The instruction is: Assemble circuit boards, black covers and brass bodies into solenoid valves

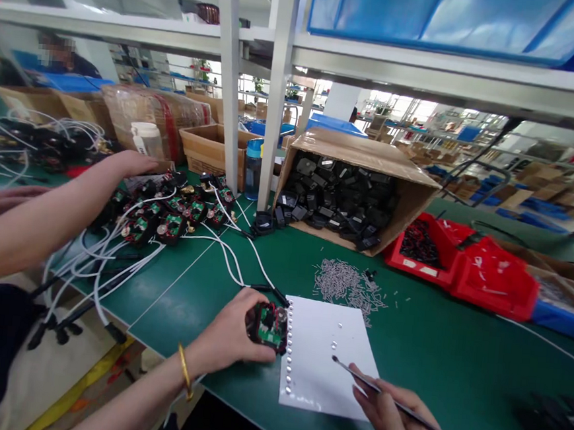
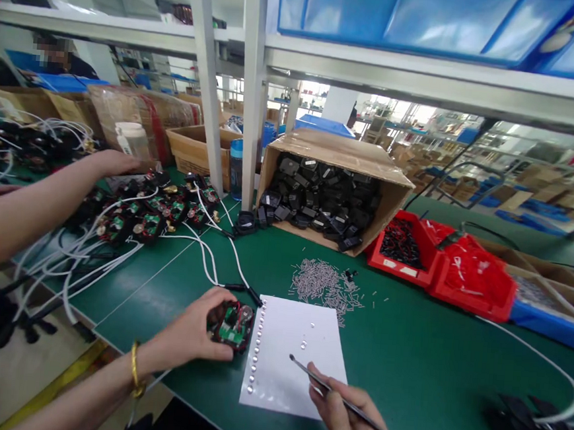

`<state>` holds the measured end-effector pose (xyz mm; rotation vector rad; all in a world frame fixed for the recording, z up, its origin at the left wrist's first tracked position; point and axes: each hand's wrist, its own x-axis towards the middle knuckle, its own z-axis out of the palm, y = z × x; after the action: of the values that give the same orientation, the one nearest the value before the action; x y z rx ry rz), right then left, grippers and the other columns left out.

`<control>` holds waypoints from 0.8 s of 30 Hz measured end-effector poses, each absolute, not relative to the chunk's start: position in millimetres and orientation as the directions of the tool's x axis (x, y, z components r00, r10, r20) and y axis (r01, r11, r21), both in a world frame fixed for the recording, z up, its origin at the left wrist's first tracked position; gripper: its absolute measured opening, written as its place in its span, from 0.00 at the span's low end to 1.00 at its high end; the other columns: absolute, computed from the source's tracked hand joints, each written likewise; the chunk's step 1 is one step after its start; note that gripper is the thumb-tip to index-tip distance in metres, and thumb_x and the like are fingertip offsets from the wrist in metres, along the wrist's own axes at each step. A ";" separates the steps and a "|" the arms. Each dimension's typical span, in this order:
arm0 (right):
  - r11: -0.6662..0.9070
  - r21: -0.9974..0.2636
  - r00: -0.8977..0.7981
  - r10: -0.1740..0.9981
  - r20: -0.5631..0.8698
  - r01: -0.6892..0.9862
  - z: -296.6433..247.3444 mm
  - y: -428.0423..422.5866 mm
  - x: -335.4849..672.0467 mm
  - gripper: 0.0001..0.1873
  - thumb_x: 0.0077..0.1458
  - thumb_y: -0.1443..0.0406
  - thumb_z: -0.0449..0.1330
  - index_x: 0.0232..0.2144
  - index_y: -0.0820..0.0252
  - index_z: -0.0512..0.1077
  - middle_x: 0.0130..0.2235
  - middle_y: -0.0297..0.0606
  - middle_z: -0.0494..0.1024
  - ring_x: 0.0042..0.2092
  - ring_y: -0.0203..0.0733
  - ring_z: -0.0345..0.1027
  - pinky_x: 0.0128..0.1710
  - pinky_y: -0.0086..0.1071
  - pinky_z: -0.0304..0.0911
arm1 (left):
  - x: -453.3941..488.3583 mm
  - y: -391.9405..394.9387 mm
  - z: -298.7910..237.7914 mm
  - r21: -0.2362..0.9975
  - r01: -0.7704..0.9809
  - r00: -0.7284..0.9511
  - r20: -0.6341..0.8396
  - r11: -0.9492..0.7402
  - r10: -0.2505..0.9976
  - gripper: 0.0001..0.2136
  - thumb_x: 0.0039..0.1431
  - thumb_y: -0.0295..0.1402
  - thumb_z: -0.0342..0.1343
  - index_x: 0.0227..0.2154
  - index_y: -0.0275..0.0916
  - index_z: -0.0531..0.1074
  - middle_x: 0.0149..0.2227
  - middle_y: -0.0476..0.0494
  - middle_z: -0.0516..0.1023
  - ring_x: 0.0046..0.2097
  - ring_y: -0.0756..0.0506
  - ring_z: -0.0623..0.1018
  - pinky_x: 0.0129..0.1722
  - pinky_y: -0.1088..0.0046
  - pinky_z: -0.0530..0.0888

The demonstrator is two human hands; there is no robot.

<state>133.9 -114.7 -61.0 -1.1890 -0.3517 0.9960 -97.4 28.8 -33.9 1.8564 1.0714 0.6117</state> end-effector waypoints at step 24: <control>-0.061 -0.870 0.304 0.923 -0.236 -0.490 -33.6 -70.2 72.8 0.15 0.43 0.58 0.68 0.26 0.60 0.68 0.32 0.39 0.79 0.37 0.44 0.71 0.41 0.36 0.62 | -71.6 -23.9 -82.9 0.999 -0.021 0.275 -0.018 0.025 0.961 0.33 0.38 0.26 0.65 0.50 0.41 0.58 0.52 0.42 0.68 0.54 0.41 0.69 0.56 0.63 0.65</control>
<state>72.8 -70.2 -33.6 -1.0978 -0.5101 1.2407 -71.6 -23.9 -82.9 1.2943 0.9948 0.9981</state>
